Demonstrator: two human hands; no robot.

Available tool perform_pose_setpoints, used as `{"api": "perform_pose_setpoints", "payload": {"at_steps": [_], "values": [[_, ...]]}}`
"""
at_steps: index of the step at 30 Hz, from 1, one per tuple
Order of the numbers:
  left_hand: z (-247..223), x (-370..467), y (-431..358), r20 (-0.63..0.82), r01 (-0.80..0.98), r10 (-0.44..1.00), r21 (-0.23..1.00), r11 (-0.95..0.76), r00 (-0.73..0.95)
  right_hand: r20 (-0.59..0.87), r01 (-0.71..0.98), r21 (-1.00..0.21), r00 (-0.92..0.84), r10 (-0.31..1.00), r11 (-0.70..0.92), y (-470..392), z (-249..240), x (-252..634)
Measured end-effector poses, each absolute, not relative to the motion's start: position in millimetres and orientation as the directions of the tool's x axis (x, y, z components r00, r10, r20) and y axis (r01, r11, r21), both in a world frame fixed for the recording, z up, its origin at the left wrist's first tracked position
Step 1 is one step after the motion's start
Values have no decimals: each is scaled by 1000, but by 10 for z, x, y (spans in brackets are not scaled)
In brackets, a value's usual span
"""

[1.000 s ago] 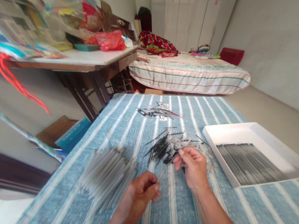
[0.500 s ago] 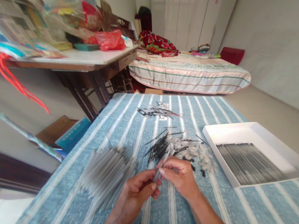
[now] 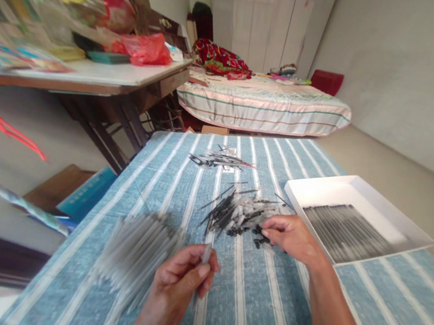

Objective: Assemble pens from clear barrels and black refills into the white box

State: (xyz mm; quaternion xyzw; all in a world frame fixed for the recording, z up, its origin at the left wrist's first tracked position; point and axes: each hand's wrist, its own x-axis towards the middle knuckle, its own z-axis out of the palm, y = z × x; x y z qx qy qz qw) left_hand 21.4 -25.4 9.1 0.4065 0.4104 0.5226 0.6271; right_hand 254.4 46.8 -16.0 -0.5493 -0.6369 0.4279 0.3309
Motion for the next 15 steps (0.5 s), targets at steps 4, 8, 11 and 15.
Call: {"api": "perform_pose_setpoints", "payload": {"at_steps": [4,8,11,15], "values": [[45,218,-264,-128,-357,984,920,163,121,-34,738,-654,-249,968,166,470,-221,2417],[8,203,-274,-99,-345,982,927,150,161,-95,888,-428,-227,969,166,496,-268,2311],[-31,182,-273,-102,-312,975,936,161,199,-85,880,-444,-227,970,167,515,-287,2312],[-79,153,-256,-104,-268,956,946,181,276,-62,600,-792,-262,963,112,466,-241,2278]]}}
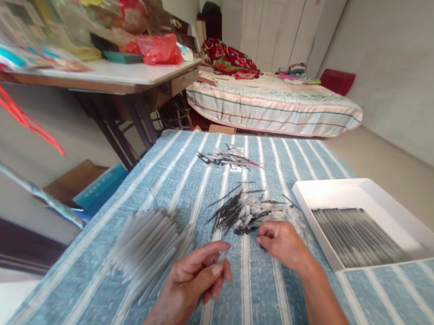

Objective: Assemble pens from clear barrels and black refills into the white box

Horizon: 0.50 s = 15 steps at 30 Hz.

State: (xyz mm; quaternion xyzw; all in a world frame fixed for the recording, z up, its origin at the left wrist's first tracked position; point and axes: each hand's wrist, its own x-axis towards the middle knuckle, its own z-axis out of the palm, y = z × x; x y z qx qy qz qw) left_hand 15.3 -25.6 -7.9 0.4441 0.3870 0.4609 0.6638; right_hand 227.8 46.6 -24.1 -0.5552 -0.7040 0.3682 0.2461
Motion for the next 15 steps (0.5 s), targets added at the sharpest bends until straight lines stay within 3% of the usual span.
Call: {"api": "perform_pose_setpoints", "payload": {"at_steps": [2,4,6,11,15], "values": [[-89,142,-245,-99,-257,947,949,182,307,-73,303,-952,-346,935,37,406,-184,2223],[-91,136,-234,-92,-243,943,954,176,321,-36,53,-998,-411,911,-15,342,-119,2160],[-90,136,-228,-86,-226,941,960,166,328,22,-88,-996,-419,908,-16,288,-63,2109],[-91,154,-227,-113,-143,939,975,167,325,143,-211,-976,-419,897,57,229,-5,2045],[-78,175,-229,-147,-78,932,980,182,332,161,-199,-977,-433,887,81,222,-9,2006]]}}
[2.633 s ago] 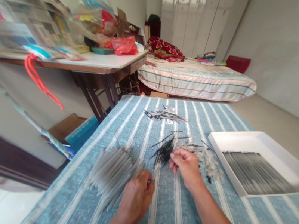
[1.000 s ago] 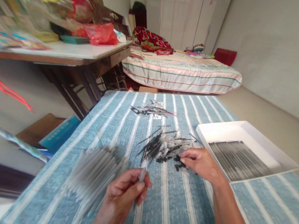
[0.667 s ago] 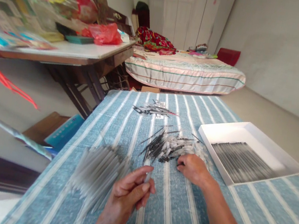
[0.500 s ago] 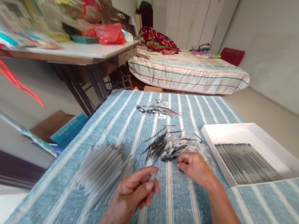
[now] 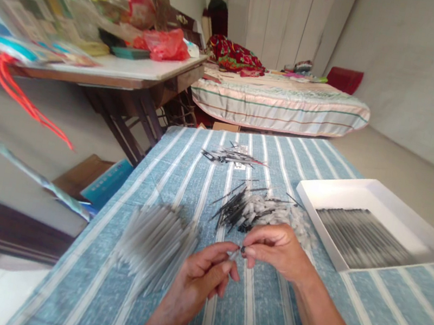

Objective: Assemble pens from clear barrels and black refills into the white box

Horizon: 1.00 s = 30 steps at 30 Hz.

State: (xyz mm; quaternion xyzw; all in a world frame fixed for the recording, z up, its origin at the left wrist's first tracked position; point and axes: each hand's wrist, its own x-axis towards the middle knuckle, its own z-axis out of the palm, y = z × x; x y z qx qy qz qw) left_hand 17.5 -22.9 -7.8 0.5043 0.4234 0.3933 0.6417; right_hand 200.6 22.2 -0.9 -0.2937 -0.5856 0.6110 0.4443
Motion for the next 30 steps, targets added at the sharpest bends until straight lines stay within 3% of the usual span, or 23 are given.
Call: {"api": "perform_pose_setpoints", "payload": {"at_steps": [19,25,30], "values": [[-73,171,-220,-172,133,933,982,136,317,96,13,-993,-480,872,116,216,-37,1988],[-18,170,-220,-235,137,902,971,197,363,72,77,-988,-516,854,130,208,-28,1991],[27,174,-209,-230,165,909,969,182,347,45,47,-996,-528,848,82,212,-91,1967]]}}
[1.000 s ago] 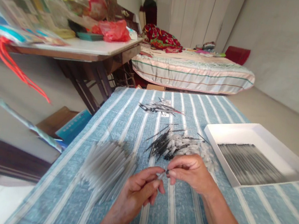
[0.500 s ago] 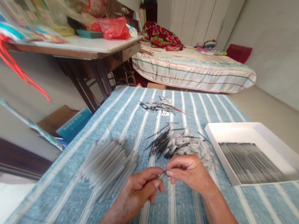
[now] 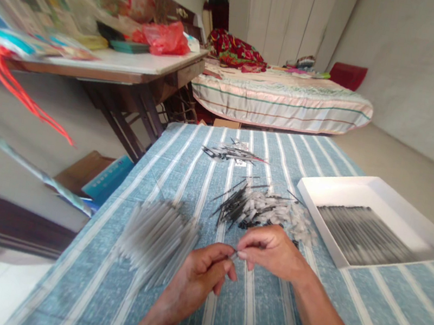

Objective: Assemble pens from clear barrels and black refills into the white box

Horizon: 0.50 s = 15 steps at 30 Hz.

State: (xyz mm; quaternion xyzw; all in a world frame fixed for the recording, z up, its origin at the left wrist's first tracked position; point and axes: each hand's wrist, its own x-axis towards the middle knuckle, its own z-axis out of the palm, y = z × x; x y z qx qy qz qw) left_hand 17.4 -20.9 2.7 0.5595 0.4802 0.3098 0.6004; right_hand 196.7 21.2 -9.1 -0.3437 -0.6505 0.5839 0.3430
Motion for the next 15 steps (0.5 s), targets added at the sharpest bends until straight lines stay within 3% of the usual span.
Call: {"api": "perform_pose_setpoints", "payload": {"at_steps": [3,15], "values": [[31,166,-203,-204,210,922,968,139,329,8,44,-998,-520,854,37,225,-128,1966],[-43,166,-206,-122,303,949,953,30,291,-99,316,-944,-548,831,96,236,-69,1942]]}}
